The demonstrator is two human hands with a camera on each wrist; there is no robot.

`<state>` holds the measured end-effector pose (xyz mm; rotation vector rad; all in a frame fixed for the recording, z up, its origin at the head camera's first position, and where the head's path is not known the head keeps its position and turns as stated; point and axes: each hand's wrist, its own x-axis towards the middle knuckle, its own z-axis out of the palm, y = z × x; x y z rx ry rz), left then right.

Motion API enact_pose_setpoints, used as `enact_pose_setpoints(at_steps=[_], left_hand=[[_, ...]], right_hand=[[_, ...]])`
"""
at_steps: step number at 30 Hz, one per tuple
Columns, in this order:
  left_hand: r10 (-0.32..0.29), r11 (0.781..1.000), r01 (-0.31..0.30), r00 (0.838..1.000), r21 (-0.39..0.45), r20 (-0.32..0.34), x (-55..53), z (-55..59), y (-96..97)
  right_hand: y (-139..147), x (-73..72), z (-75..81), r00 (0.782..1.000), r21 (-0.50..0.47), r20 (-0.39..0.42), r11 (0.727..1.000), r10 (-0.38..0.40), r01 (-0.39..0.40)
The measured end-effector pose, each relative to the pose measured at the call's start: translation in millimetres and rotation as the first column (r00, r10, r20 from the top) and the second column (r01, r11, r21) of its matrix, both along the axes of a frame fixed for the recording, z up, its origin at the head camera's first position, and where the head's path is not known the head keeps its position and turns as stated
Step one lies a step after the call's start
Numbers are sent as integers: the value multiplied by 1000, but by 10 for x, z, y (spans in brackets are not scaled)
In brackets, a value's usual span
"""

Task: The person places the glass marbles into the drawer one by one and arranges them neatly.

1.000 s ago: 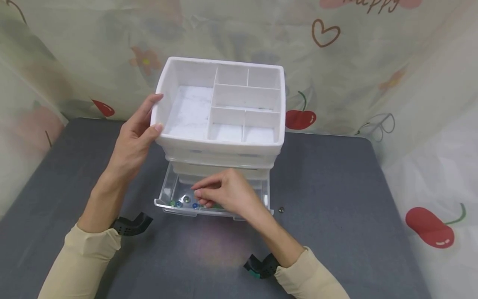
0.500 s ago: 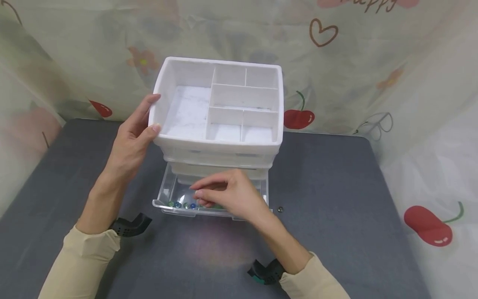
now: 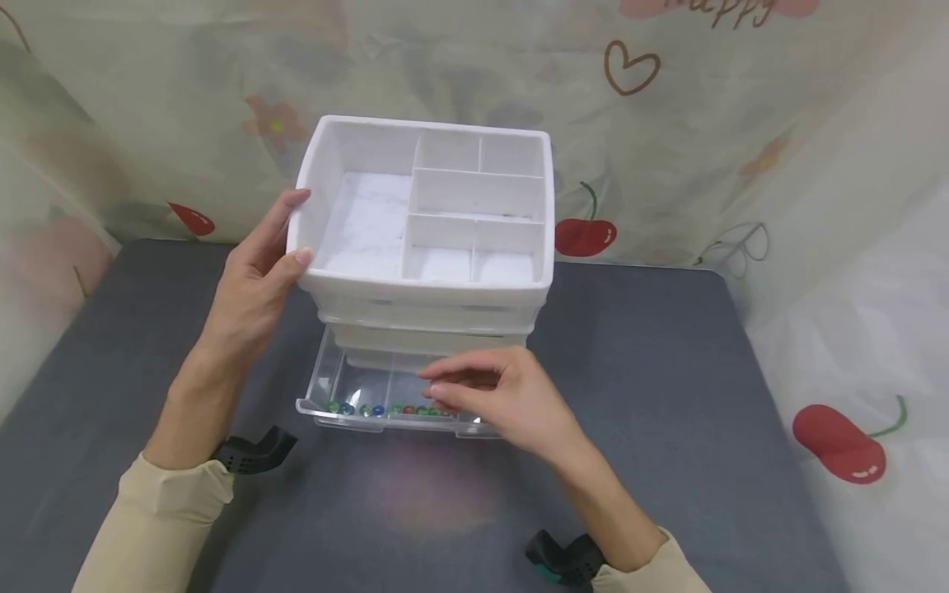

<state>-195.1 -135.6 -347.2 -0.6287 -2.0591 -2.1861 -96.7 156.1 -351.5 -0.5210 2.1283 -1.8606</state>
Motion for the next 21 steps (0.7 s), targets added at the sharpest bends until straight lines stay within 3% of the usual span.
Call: enact_pose_setpoints(at_steps=[5, 16, 21], left_hand=[[-8, 1000, 8, 1000, 7, 1, 7, 3, -11], [-1, 1000, 1, 1000, 5, -6, 17, 8, -19], [-7, 1000, 7, 1000, 14, -6, 15, -10, -6]], right_hand=[[201, 44, 8, 1000, 13, -18, 1000, -5, 5], [584, 129, -44, 981, 117, -4, 974, -193, 192], [690, 158, -81, 970, 127, 9, 962, -243, 240]])
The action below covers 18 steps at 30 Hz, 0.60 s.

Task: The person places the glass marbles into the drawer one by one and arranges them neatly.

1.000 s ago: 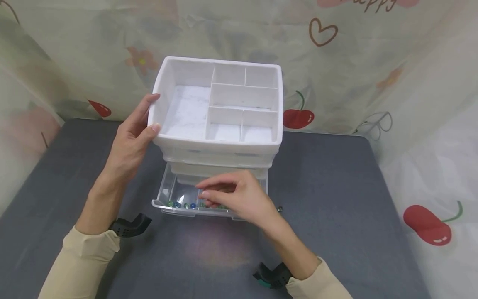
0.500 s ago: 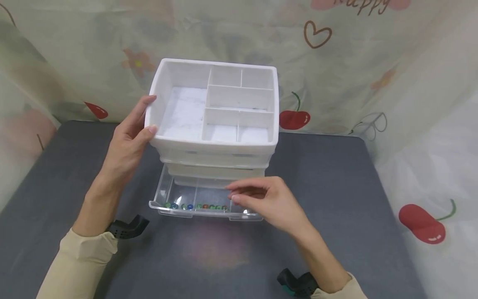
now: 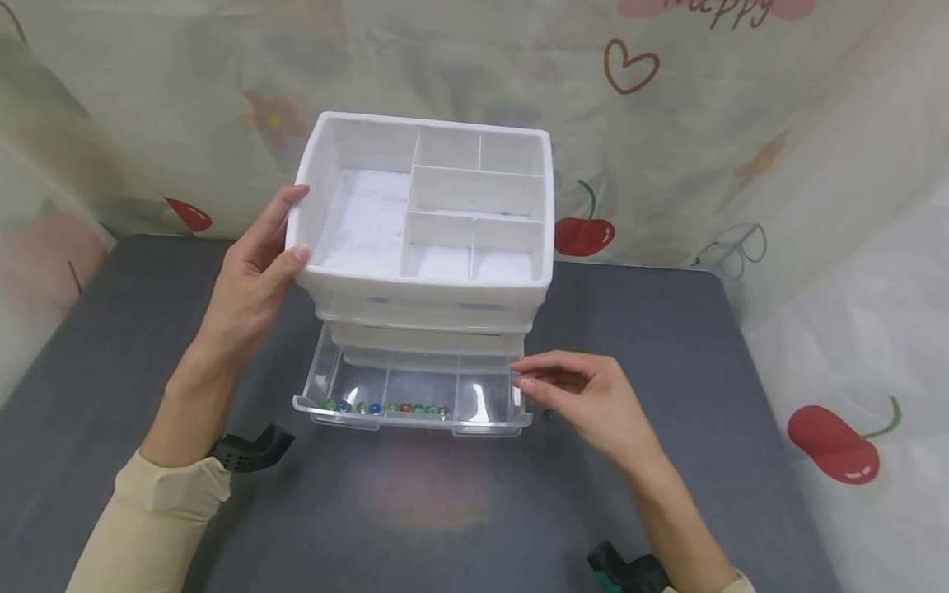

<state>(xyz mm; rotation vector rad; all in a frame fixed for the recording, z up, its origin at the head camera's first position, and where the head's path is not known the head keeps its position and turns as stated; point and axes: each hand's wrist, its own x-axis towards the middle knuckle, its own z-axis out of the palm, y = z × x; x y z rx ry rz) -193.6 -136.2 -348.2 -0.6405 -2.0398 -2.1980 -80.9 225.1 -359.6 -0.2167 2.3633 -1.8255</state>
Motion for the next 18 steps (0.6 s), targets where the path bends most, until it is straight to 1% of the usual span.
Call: enact_pose_setpoints(at_steps=[6, 11, 14, 18], left_hand=[[0, 1000, 0, 1000, -10, 6, 4, -7, 5], [1, 1000, -1, 1000, -6, 17, 7, -20, 11], [4, 1000, -4, 1000, -8, 15, 5, -27, 14], [6, 1000, -6, 1000, -20, 12, 5, -45, 6]], right_hand=[[147, -7, -94, 999, 57, 19, 998, -36, 35], [258, -34, -234, 998, 99, 40, 994, -58, 54], [323, -63, -330, 997, 103, 54, 993, -56, 50], [430, -117, -468, 997, 93, 76, 995, -29, 22]])
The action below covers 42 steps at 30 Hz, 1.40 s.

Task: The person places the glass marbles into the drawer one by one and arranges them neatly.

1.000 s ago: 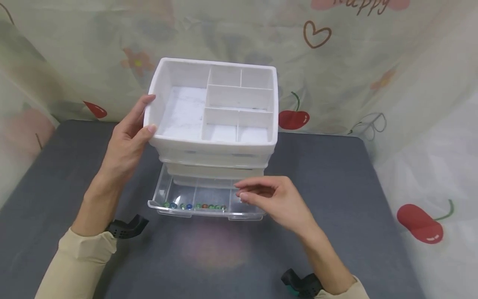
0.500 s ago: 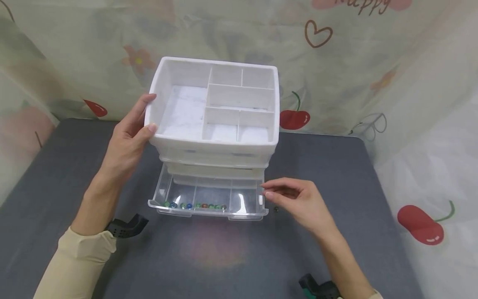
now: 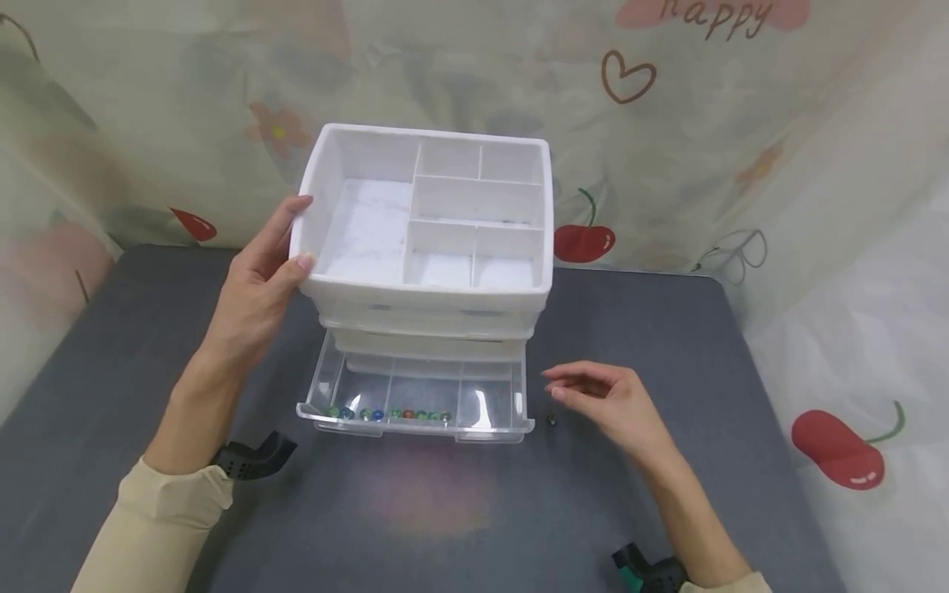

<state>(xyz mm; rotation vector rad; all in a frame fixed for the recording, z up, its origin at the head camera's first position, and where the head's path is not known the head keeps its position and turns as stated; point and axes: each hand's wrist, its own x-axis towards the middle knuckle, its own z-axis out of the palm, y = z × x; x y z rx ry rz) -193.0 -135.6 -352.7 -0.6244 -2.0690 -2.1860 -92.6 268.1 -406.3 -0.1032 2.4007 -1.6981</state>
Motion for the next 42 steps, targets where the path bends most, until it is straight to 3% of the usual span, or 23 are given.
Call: enact_pose_setpoints(at_steps=[9, 18, 28, 42], left_hand=[[0, 1000, 0, 1000, -10, 6, 6, -31, 13], [-6, 1000, 6, 1000, -7, 4, 2, -18, 9], [-5, 1000, 5, 1000, -1, -5, 1, -19, 12], [-3, 1000, 3, 1000, -1, -4, 4, -12, -6]], right_hand=[[177, -14, -298, 999, 4, 15, 999, 42, -42], [241, -7, -453, 998, 4, 39, 999, 54, -54], [238, 27, -567, 996, -6, 47, 997, 72, -72], [252, -23, -649, 993, 118, 47, 986, 112, -117]])
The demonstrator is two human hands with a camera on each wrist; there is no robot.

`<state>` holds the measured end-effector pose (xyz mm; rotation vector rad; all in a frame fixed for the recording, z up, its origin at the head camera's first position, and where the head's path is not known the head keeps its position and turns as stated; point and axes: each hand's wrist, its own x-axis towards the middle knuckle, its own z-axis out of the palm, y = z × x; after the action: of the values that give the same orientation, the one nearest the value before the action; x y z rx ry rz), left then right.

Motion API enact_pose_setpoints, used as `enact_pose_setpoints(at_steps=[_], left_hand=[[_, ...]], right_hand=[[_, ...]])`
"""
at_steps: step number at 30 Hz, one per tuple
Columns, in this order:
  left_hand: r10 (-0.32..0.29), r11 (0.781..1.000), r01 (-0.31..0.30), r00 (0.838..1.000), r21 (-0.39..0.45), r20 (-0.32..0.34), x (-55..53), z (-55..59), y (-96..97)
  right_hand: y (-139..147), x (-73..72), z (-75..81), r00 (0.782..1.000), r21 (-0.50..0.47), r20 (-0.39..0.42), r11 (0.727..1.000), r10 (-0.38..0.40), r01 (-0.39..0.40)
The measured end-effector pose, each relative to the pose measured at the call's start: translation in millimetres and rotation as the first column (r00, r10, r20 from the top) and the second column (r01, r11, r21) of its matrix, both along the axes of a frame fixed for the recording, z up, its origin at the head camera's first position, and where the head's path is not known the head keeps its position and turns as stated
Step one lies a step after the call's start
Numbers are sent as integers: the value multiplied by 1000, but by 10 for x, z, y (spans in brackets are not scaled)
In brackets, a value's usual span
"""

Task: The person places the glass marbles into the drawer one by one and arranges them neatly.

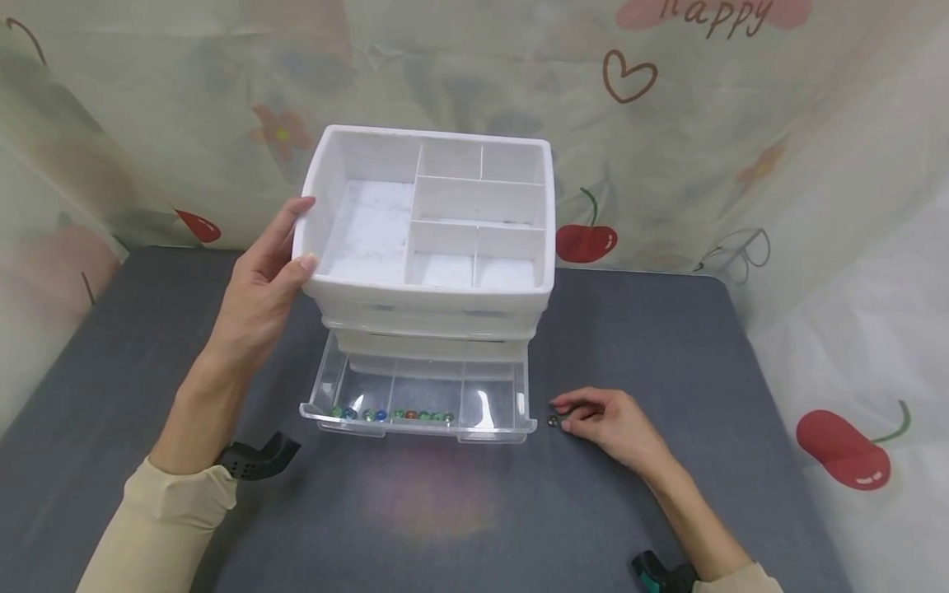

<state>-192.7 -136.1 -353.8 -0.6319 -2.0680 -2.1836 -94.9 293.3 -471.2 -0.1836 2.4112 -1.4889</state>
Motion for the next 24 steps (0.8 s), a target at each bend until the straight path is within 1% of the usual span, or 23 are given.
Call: enact_pose_setpoints(at_steps=[2, 5, 8, 10, 14, 18, 24], left_hand=[[-1, 1000, 1, 1000, -2, 0, -2, -3, 4], [4, 1000, -4, 1000, -3, -5, 0, -3, 5], [5, 1000, -5, 1000, 9, -10, 3, -2, 5], [5, 1000, -5, 1000, 10, -10, 4, -2, 6], [4, 1000, -4, 1000, 3, -11, 3, -1, 9], [6, 1000, -6, 1000, -3, -10, 4, 1, 9], [8, 1000, -8, 1000, 6, -4, 10, 10, 9]], right_hand=[[-1, 1, -12, 1000, 33, -25, 999, 14, -13], [-13, -10, -24, 995, 109, -89, 993, 43, -33], [-31, -20, -28, 986, 180, -153, 983, 61, -33], [-43, -23, -33, 980, 202, -187, 979, 65, -26], [-62, -22, -51, 973, 218, -221, 976, 57, -8], [-70, -20, -65, 971, 227, -233, 974, 52, 2], [-83, -11, -63, 962, 196, -269, 980, 44, 10]])
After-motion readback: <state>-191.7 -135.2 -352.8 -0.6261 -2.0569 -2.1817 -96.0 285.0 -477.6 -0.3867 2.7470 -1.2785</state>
